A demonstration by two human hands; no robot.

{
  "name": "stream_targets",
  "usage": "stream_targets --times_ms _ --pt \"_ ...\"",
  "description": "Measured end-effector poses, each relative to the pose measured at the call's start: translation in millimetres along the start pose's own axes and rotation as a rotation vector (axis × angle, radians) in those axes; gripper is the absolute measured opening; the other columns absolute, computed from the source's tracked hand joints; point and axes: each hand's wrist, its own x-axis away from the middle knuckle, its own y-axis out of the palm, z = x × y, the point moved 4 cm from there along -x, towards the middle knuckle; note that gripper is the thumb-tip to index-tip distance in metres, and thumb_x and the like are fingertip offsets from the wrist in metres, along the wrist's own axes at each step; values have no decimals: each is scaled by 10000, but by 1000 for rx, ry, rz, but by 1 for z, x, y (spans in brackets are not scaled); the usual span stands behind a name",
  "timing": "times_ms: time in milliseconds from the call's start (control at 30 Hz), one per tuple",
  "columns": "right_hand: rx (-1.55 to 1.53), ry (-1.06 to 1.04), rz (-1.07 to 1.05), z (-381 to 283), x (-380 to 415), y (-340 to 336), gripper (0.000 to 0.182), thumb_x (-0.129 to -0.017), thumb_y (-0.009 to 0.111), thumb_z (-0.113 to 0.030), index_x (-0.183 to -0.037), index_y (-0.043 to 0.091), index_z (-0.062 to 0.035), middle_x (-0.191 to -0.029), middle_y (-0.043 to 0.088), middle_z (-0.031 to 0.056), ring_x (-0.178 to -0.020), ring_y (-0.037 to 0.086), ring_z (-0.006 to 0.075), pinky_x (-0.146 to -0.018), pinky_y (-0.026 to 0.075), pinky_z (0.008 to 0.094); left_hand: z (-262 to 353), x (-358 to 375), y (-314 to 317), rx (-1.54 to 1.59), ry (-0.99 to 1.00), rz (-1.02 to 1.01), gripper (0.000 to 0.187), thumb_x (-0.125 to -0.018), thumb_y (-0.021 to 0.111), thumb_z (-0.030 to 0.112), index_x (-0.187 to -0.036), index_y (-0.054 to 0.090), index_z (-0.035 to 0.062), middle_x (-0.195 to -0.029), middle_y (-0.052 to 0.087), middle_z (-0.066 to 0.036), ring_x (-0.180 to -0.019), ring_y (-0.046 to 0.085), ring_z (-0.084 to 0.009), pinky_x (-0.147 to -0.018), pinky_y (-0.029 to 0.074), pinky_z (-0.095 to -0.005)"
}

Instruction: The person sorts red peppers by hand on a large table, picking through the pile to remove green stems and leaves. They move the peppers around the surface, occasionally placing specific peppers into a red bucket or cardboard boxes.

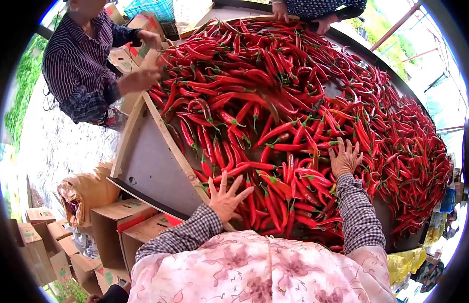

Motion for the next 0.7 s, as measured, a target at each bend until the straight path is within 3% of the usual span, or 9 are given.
stream_targets --times_ms 100,233,267,467,567,600,700 --pt "2 -4 6 0 1 -1 522 -895 421 -536 -1326 403 -241 -1392 351 98 -1342 176 360 -1055 97 604 -24 -22 -6 -62 0 135 966 -565 764 497 -1384 263 394 -1451 225 -54 -1353 62 -436 -969 117 -747" --pt "-2 -5 7 -1 1 -1 517 -894 436 -524 -1325 404 -239 -1391 352 99 -1341 179 361 -1054 100 605 -54 -51 -16 -130 57 211 701 -746 637 479 -1361 319 373 -1437 274 4 -1341 159 -371 -977 164 -731" --pt "-7 0 4 -1 0 -1 517 -893 437 -523 -1325 405 -240 -1392 353 98 -1341 179 361 -1054 99 604 -57 -56 -17 -62 48 90 663 -767 617 478 -1355 331 366 -1433 279 1 -1338 166 -375 -985 171 -722" --pt "3 13 1 -1 0 -1 527 -889 441 -529 -1331 399 -245 -1393 355 94 -1344 179 357 -1056 96 602 -55 -72 -26 9 29 186 567 -797 611 402 -1311 384 329 -1315 374 -12 -1272 258 -387 -960 265 -668" --pt "2 15 1 -1 0 -1 532 -886 444 -533 -1332 398 -246 -1394 354 93 -1345 178 355 -1057 94 600 -57 -90 -31 10 -126 441 407 -804 596 225 -1191 476 267 -1186 420 -23 -1200 320 -376 -902 332 -605" --pt "-1 17 -4 -1 0 -1 533 -885 446 -534 -1332 398 -246 -1395 354 93 -1345 177 356 -1058 93 599 -56 -95 -36 10 -127 443 407 -804 596 225 -1191 476 267 -1186 420 -23 -1200 320 -376 -902 332 -605" --pt "-3 13 13 -2 0 -2 520 -884 457 -521 -1322 411 -245 -1387 366 92 -1339 189 357 -1051 104 603 -60 -104 -51 141 -237 485 434 -724 689 215 -1113 498 218 -1156 431 -43 -1149 340 -325 -881 329 -525"
